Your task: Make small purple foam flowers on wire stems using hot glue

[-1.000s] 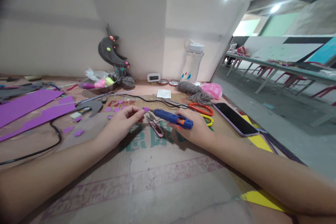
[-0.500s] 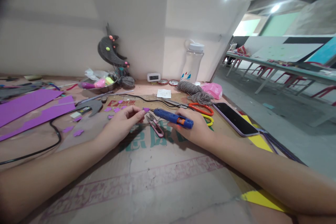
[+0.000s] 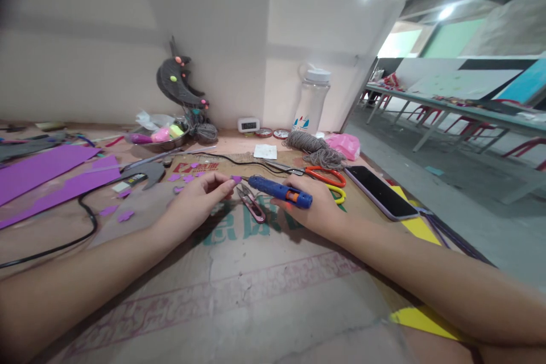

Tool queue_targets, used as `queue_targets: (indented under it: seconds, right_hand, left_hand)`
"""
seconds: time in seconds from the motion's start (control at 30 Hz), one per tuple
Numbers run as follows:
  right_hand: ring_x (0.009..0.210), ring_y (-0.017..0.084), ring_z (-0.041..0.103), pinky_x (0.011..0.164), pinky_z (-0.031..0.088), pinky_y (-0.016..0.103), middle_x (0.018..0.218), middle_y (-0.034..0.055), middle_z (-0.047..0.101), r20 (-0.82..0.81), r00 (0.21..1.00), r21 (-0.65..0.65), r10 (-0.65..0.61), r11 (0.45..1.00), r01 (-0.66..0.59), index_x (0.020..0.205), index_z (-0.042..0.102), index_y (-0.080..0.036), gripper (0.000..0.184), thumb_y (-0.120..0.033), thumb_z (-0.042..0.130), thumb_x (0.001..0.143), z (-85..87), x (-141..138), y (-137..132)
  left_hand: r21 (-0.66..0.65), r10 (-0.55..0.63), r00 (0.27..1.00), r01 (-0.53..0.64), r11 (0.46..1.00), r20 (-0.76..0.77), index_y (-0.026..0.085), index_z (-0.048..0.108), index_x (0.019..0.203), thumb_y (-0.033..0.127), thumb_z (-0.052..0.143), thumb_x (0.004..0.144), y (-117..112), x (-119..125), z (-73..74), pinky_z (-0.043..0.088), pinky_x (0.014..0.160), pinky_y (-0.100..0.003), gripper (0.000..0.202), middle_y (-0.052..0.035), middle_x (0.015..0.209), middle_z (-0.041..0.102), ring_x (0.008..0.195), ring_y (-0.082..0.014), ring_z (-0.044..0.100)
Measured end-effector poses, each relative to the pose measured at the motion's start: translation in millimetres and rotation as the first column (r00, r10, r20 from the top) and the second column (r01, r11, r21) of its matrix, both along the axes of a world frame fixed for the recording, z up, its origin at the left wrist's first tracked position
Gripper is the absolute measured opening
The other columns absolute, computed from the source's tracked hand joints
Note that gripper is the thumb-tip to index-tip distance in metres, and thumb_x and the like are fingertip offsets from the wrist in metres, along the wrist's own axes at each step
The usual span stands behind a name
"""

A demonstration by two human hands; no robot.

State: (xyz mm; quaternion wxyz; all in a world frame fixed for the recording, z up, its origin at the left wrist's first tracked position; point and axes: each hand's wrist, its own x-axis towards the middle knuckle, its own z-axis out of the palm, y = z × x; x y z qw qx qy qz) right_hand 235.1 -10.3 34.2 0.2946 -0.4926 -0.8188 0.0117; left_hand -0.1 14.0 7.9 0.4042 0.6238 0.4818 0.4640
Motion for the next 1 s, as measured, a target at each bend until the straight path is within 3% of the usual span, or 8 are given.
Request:
queue_targets:
  seconds: [0.27,0.5,0.67,0.83,1.0]
  right_hand:
    - [0.062,0.015,0.057,0.058,0.041,0.025,0.065,0.0004,0.061,0.0,1.0,0.02,0.022,1.0,-0.022,0.071,0.056,-0.021,0.017,-0.034,0.061,0.082,0.9,-1,0]
    - [0.063,0.015,0.057,0.059,0.041,0.025,0.067,0.0002,0.062,-0.06,0.997,-0.01,0.045,0.999,-0.045,0.073,0.058,-0.02,0.018,-0.035,0.062,0.083,-9.9,3,6]
    - [0.067,0.017,0.06,0.062,0.045,0.027,0.073,0.0006,0.065,-0.193,0.98,-0.049,0.042,0.997,-0.052,0.08,0.061,-0.021,0.018,-0.038,0.065,0.083,-19.5,5,14]
    - [0.076,0.02,0.064,0.072,0.052,0.031,0.079,0.0048,0.067,-0.411,0.91,-0.117,-0.062,0.993,0.015,0.077,0.063,-0.02,0.028,-0.045,0.059,0.088,-7.3,3,20]
    - [0.081,0.023,0.067,0.077,0.055,0.037,0.088,0.0089,0.072,-0.536,0.842,-0.115,-0.063,0.993,0.001,0.093,0.067,-0.018,0.036,-0.053,0.065,0.083,11.0,7,35]
  left_hand:
    - [-0.015,-0.027,1.0,0.027,1.0,-0.011,0.019,0.063,0.076,0.041,0.064,0.082,0,-1,0.1,0.043,0.064,-0.027,0.023,-0.0007,0.072,0.064,0.068,-0.0154,0.058]
    - [0.002,-0.025,1.0,0.025,1.0,0.003,0.018,0.063,0.079,0.042,0.064,0.083,1,-1,-3.4,0.043,0.065,-0.027,0.024,-0.0008,0.073,0.064,0.069,-0.015,0.058]
    - [0.022,-0.022,0.999,0.021,1.0,0.023,0.018,0.064,0.081,0.042,0.063,0.084,3,-2,-6.1,0.041,0.068,-0.027,0.024,0.0,0.074,0.062,0.071,-0.0146,0.056]
    - [-0.003,-0.027,0.999,0.027,1.0,0.021,0.017,0.063,0.081,0.042,0.062,0.084,2,-2,-4.3,0.039,0.067,-0.027,0.025,0.0003,0.073,0.061,0.071,-0.0147,0.054]
    - [-0.014,-0.022,1.0,0.022,1.0,0.008,0.018,0.063,0.079,0.041,0.061,0.083,2,0,-2.2,0.038,0.065,-0.028,0.023,-0.0002,0.072,0.061,0.069,-0.0151,0.054]
